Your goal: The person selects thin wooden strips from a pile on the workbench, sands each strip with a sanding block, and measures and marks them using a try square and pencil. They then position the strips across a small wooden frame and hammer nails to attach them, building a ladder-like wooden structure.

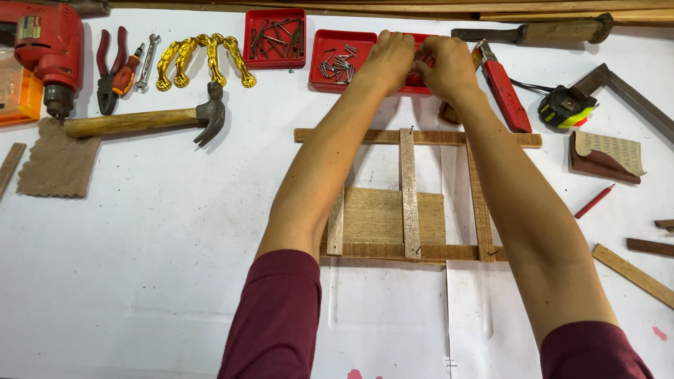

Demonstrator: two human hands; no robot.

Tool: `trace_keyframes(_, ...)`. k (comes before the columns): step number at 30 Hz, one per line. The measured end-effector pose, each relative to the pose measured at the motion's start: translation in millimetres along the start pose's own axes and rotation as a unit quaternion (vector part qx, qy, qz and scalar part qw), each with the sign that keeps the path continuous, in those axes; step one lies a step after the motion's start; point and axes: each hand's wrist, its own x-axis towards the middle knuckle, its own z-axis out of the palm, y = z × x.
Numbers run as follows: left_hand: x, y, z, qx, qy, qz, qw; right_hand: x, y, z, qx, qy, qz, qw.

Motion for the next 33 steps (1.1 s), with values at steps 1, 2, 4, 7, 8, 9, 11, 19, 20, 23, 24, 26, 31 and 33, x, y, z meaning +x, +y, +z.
trace_keyframes(1,-7,-2,-4,0.000,-0.001,0.000,1.000,-2,-10,-8,0.000,0.000,0.001,1.000)
trace_keyframes(2,-14,-3,-8,-0.043,0.024,0.003,0.999,-4,-21,-17,0.034,0.004,0.006,0.999)
trace_keyframes(4,-29,-4,-19,-0.083,0.053,0.009,0.995,-7,-45,-35,0.067,0.014,0.010,0.998)
trace_keyframes(7,-58,1,-41,-0.169,0.102,0.042,0.979,-19,-82,-60,0.167,0.016,0.089,0.982)
trace_keyframes(8,-74,7,-53,-0.203,0.099,0.031,0.974,-25,-95,-66,0.176,0.040,0.081,0.980)
trace_keyframes(9,-89,11,-66,-0.236,0.097,0.020,0.967,-30,-108,-71,0.186,0.063,0.072,0.978)
trace_keyframes(11,-113,13,-75,-0.271,0.106,0.029,0.956,-42,-125,-73,0.201,0.076,0.065,0.974)
trace_keyframes(19,-226,18,-91,-0.342,0.163,0.032,0.925,-96,-210,-68,0.388,0.064,0.099,0.914)
trace_keyframes(20,-240,17,-92,-0.348,0.162,0.028,0.923,-102,-218,-62,0.406,0.063,0.096,0.907)
trace_keyframes(23,-277,8,-83,-0.307,0.209,0.032,0.928,-118,-247,-49,0.420,0.057,0.098,0.900)
trace_keyframes(24,-287,3,-80,-0.260,0.253,0.048,0.931,-121,-258,-46,0.413,0.057,0.106,0.903)
trace_keyframes(26,-310,-6,-86,-0.279,0.250,0.018,0.927,-122,-279,-36,0.406,0.048,0.099,0.907)
trace_keyframes(31,-349,-37,-103,-0.349,0.218,-0.059,0.909,-107,-313,1,0.390,0.014,0.083,0.917)
trace_keyframes(33,-356,-56,-105,-0.305,0.250,-0.073,0.916,-95,-320,22,0.358,0.002,0.055,0.932)
